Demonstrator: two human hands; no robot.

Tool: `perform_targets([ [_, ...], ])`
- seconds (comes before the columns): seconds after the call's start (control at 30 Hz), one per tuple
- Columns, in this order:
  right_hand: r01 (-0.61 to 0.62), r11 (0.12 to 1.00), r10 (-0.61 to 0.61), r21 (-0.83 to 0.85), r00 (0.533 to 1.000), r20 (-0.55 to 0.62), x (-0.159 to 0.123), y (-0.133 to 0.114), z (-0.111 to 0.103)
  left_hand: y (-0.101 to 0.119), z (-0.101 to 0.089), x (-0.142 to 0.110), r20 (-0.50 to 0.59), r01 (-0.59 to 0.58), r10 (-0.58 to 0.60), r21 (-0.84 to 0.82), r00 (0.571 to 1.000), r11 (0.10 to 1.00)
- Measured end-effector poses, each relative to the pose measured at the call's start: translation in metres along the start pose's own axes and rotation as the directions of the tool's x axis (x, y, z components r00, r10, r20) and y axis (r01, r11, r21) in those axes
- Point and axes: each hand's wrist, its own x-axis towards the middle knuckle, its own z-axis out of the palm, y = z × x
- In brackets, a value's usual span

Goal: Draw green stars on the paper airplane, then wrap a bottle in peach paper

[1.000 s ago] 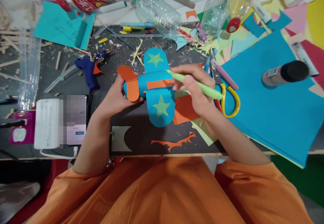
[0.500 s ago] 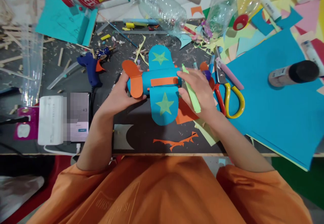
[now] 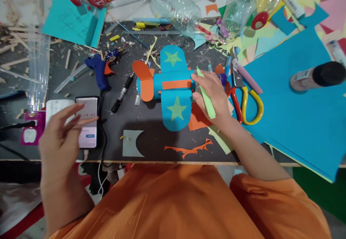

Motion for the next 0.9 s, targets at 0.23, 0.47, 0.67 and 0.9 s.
perform_targets([
  [0.23, 0.03, 0.993, -0.026, -0.111, 0.999, 0.032, 0.0, -0.001, -0.002, -0.012, -0.008, -0.016, -0.406, 0.087, -0.06, 0.048, 0.912, 0.995],
  [0.47, 0.056, 0.993, -0.056, -0.1, 0.998, 0.007, 0.001, 0.0, 0.0, -0.006, 0.006, -0.021, -0.42, 0.089, -0.075, 0.016, 0.905, 0.996],
  [0.67, 0.032, 0.996, -0.031, -0.079, 0.999, 0.016, 0.0, 0.0, 0.0, 0.015, 0.063, 0.007, -0.05, -0.096, 0.091, -0.106, 0.995, 0.99],
  [0.9, 0.033, 0.999, -0.033, -0.021, 0.999, -0.016, 0.001, 0.0, 0.0, 0.035, 0.114, 0.052, 0.252, -0.229, 0.281, -0.215, 0.926, 0.949],
])
